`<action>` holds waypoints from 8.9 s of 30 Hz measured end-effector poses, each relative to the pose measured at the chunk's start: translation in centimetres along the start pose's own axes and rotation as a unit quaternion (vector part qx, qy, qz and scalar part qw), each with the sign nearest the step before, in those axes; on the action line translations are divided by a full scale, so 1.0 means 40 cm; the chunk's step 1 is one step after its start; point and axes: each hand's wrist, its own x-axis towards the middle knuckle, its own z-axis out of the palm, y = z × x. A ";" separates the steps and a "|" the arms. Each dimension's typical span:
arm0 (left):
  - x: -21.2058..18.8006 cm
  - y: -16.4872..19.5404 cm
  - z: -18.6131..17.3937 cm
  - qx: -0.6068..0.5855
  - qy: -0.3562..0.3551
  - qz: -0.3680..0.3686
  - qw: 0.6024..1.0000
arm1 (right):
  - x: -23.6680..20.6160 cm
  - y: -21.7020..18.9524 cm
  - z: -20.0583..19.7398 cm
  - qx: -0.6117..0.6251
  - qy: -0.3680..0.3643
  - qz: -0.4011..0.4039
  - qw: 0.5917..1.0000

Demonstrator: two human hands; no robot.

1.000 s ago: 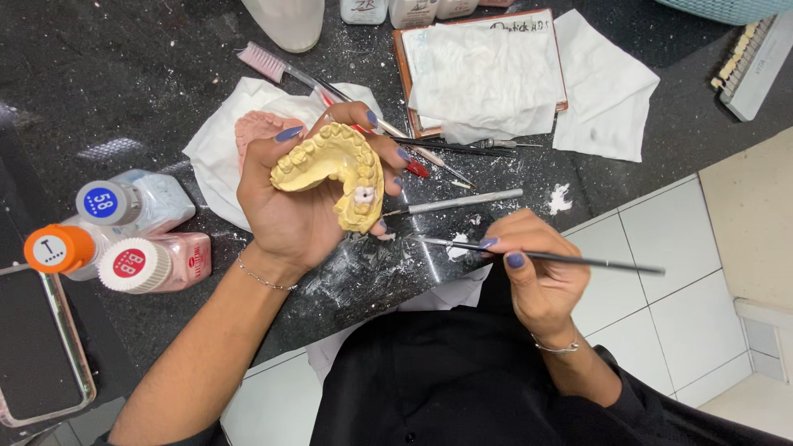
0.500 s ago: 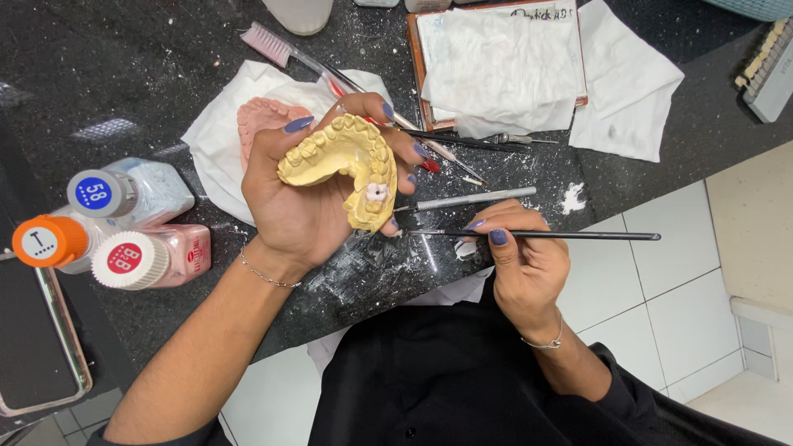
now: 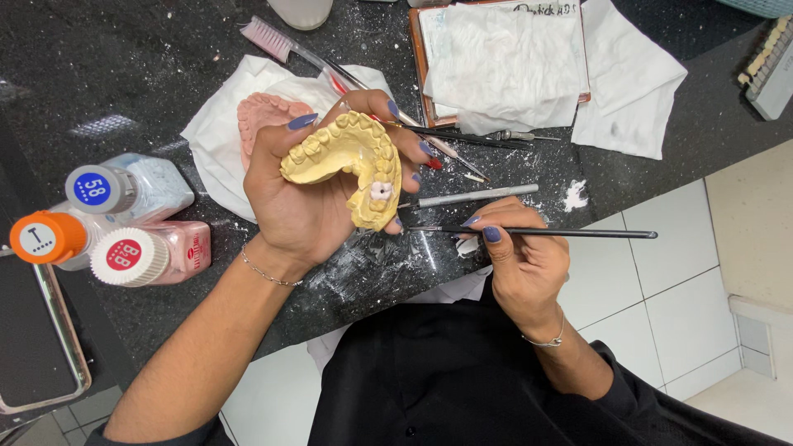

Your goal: The person holds a yellow dental plaster model in one hand and uses a fine brush to apply and shape white ceramic material on a tooth area of the model, periodically dipping the brush in a glass of liquid and wiping or picking at the applied material with a small tool. A second pink model rests on the bench beside the work.

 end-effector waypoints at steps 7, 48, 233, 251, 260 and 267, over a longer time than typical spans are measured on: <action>-0.001 0.002 0.001 -0.013 0.002 -0.001 1.000 | 0.001 -0.001 -0.025 0.056 -0.012 0.079 0.995; 0.027 -0.001 -0.034 0.042 0.035 0.042 0.998 | 0.056 0.017 -0.022 0.011 -0.030 0.073 0.997; 0.146 0.036 0.017 0.014 0.131 0.032 0.991 | 0.542 0.042 -0.073 0.000 -0.117 -0.260 0.958; 0.156 0.035 0.020 -0.019 0.107 0.035 0.993 | 0.538 0.040 -0.103 -0.011 -0.185 -0.304 0.935; 0.154 0.031 0.015 -0.012 0.091 0.042 0.995 | 0.546 0.052 -0.100 0.019 -0.194 -0.330 0.924; 0.154 0.034 0.030 -0.019 0.116 0.035 0.992 | 0.539 0.028 -0.102 -0.020 -0.203 -0.274 0.940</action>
